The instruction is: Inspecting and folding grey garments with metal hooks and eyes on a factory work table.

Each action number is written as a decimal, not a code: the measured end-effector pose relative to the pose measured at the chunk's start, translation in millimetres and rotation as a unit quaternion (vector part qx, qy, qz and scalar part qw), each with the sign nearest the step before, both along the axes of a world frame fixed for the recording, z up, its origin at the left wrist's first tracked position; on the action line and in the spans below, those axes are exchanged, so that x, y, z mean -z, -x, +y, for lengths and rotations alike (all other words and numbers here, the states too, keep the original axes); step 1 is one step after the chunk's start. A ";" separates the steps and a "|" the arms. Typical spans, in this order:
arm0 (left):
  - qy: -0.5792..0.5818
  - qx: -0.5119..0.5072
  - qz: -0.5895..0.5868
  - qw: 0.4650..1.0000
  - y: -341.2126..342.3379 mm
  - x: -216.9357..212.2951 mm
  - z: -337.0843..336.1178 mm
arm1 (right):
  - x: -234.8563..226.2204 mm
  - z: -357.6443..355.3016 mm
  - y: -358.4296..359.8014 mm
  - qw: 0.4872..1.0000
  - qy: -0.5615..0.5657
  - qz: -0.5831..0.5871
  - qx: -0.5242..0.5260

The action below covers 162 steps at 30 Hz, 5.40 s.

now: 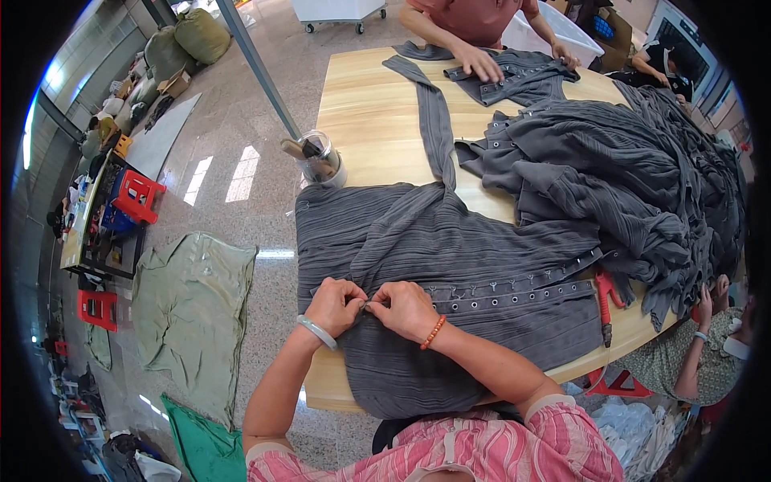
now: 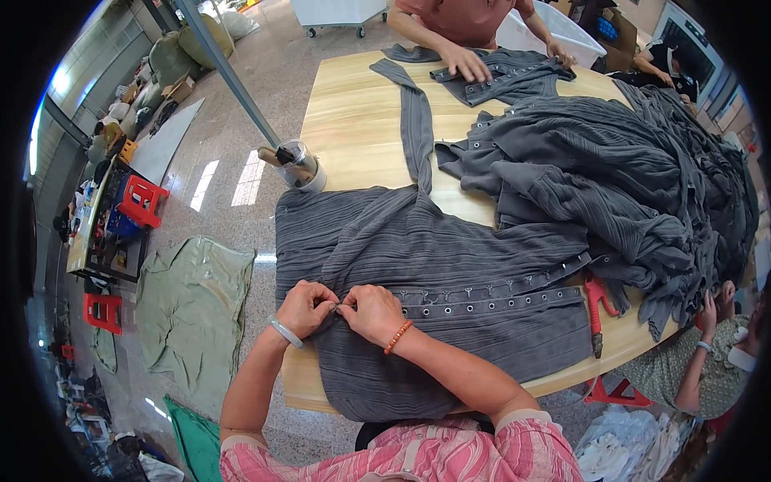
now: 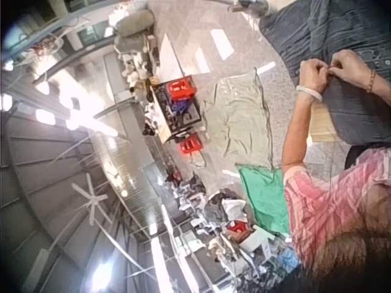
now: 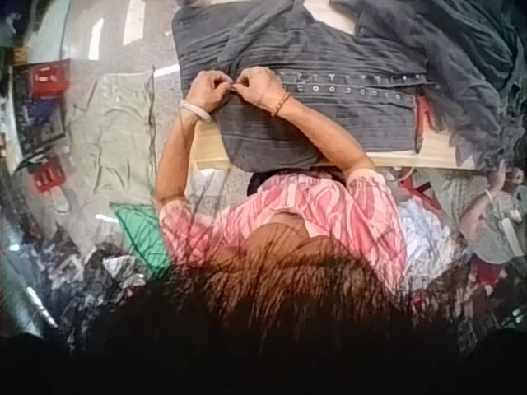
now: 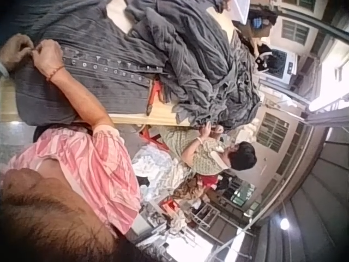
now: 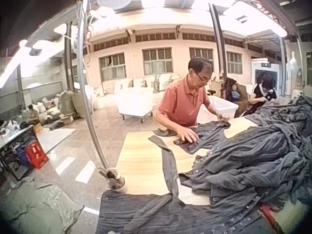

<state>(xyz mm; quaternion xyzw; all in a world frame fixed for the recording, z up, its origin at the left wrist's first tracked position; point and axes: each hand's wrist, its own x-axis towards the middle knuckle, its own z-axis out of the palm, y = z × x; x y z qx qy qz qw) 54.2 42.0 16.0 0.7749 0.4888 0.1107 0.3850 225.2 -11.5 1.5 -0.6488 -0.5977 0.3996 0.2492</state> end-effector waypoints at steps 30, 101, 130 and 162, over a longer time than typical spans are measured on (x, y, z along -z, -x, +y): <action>0.032 0.080 0.034 0.996 -33.7 -5.9 2.2 | 4.4 -23.8 -27.2 0.998 -0.033 -0.007 0.044; -0.258 0.179 -0.064 0.947 -114.1 9.5 -19.2 | 15.9 -66.5 -88.7 0.971 -0.200 -0.103 0.078; -0.208 0.104 -0.009 0.973 -110.9 9.3 -24.6 | 9.9 -80.3 -104.6 0.984 -0.144 -0.058 0.084; -0.041 0.161 0.033 0.986 -130.2 4.8 -15.2 | 0.1 -68.0 -113.3 0.995 -0.074 -0.009 0.063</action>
